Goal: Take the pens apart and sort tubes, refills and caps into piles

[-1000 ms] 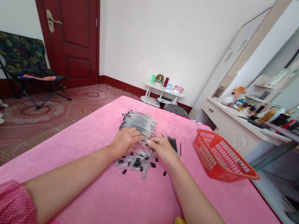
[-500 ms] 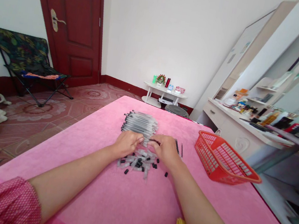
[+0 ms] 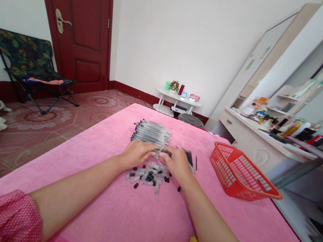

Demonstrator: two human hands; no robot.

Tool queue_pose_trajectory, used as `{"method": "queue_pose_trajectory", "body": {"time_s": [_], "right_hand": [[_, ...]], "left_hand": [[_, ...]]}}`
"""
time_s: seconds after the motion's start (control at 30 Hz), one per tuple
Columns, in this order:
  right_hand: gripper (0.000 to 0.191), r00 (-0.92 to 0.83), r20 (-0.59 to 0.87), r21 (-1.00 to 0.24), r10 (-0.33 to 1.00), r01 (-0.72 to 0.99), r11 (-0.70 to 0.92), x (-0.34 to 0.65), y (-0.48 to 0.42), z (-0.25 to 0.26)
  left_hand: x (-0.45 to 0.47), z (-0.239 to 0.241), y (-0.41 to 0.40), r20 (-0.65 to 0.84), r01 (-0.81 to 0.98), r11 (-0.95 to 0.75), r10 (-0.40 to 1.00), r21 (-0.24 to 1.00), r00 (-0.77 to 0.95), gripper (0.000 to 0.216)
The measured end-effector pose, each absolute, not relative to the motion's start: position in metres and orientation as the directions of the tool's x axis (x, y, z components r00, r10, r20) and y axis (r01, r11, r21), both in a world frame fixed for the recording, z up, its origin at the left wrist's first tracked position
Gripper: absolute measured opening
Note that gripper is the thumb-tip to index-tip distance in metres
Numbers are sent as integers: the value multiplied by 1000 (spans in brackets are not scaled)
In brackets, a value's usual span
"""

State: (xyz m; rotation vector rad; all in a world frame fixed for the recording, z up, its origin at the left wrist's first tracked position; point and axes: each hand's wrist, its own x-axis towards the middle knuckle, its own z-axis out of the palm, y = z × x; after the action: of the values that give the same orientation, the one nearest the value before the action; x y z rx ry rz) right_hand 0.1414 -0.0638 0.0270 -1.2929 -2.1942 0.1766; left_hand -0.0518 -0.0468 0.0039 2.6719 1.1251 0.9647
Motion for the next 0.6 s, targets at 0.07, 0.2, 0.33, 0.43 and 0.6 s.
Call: {"method": "queue_pose_trajectory", "body": {"time_s": [0.07, 0.2, 0.33, 0.43, 0.6], "right_hand": [[23, -380, 263, -534, 887, 708, 462, 139, -61, 22], [27, -441, 187, -545, 878, 697, 466, 139, -63, 24], [13, -387, 332, -248, 860, 844, 475, 149, -69, 41], [20, -317, 412, -203, 854, 882, 425, 158, -68, 49], [16, -361, 314, -245, 878, 863, 442, 152, -69, 41]], "left_hand": [[-52, 7, -51, 526, 626, -764, 600, 155, 603, 26], [-50, 10, -53, 504, 646, -759, 589, 77, 632, 23], [-58, 6, -46, 465, 752, -640, 720, 158, 516, 25], [-68, 0, -38, 459, 777, -543, 806, 318, 374, 35], [-68, -8, -31, 447, 689, -551, 823, 472, 352, 41]]}}
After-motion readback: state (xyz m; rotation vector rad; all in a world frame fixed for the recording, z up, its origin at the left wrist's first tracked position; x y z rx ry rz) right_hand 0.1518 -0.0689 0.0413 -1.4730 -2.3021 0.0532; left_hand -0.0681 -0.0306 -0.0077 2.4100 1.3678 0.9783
